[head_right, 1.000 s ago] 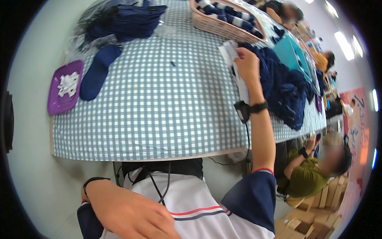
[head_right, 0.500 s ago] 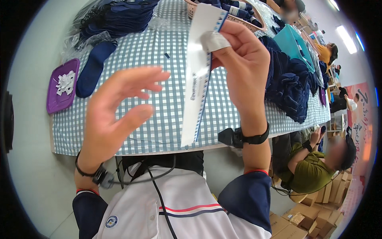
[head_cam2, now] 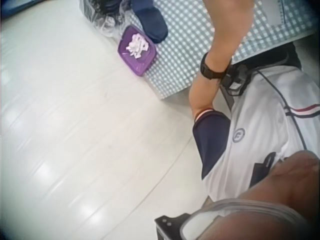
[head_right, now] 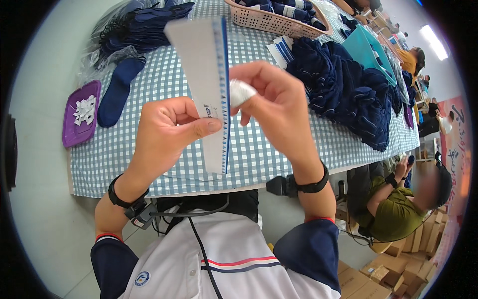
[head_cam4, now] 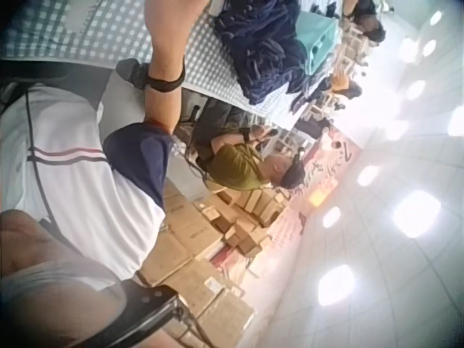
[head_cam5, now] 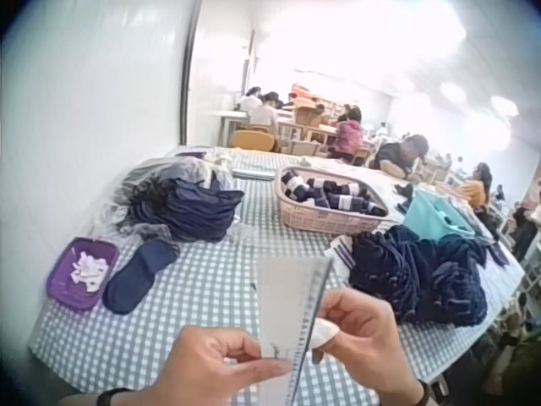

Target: Rolling and securing pairs of blue socks with white labels.

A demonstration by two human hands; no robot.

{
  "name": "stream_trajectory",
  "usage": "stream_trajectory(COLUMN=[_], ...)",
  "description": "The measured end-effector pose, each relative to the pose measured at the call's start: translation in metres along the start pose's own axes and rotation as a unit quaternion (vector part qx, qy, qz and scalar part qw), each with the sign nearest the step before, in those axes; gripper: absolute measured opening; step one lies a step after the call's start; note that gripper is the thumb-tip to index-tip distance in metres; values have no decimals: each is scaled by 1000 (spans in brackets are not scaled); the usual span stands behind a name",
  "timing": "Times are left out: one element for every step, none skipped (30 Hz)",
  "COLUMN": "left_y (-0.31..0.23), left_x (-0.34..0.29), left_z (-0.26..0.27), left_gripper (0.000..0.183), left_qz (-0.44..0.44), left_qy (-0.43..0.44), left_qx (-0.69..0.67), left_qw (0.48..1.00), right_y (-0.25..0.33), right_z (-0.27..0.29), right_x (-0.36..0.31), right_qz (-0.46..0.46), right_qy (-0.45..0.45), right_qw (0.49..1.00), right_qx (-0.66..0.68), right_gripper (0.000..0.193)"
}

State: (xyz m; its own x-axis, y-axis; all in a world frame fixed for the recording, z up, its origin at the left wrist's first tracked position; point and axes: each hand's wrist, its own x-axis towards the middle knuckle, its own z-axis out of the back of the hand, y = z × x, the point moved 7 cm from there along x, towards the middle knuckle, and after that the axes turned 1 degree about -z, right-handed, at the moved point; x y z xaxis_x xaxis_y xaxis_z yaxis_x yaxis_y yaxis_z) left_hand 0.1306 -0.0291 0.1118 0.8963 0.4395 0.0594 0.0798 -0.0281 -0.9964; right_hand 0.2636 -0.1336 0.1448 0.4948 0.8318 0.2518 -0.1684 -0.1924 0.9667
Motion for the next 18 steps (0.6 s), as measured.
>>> stream_trajectory(left_y=[0,-1,-2,-3,-2,-7,0,1,3,4,7,10,12,14,15,17,19,19], left_x=[2,3,5,6,6,7,8,10,11,13,14,14,15,15,16,16,15,15], left_z=[-1,-2,-3,-3,-3,-2,-3,-4,-5,-5,-7,-10,-9,-11,-16,-19,-23,-27], left_gripper=[17,16,16,16,15,14,14,15,17,17,19,23,23,26,30,30,33,35], left_qz=[-6,-12,-10,5,17,-17,-6,-2,3,4,5,7,8,8,8,9,13,16], left_qy=[-9,-15,-14,-19,-25,-42,-37,-33,-29,-27,-2,23,24,53,83,84,101,117], left_qx=[8,16,18,17,17,67,42,39,36,37,31,25,25,-13,-51,-50,-77,-103], left_qw=[1000,1000,1000,1000,999,997,998,999,999,999,999,999,999,998,995,995,992,988], right_y=[-5,-2,-5,-10,-11,-7,-16,-17,-17,-20,-26,-32,-34,-37,-40,-41,-42,-44], right_z=[-3,-5,-1,2,3,2,3,2,1,3,8,13,15,17,20,21,22,24], right_x=[-5,-9,-9,-9,-9,-11,-15,-16,-17,-17,-17,-17,-18,-19,-20,-22,-24,-26], right_qz=[-10,-7,-8,-2,5,-3,-6,2,11,10,-9,-29,-30,-34,-39,-39,-43,-46], right_qy=[5,7,5,10,15,-3,1,-9,-19,-21,-32,-43,-44,-51,-59,-61,-64,-67], right_qw=[1000,1000,1000,1000,998,999,998,1000,1000,1000,999,998,998,996,995,994,994,992], right_qx=[-7,-22,-20,20,59,50,64,29,-6,-5,16,37,37,56,75,76,84,92], right_gripper=[19,19,19,19,20,22,18,16,14,14,12,12,12,11,11,11,11,11])
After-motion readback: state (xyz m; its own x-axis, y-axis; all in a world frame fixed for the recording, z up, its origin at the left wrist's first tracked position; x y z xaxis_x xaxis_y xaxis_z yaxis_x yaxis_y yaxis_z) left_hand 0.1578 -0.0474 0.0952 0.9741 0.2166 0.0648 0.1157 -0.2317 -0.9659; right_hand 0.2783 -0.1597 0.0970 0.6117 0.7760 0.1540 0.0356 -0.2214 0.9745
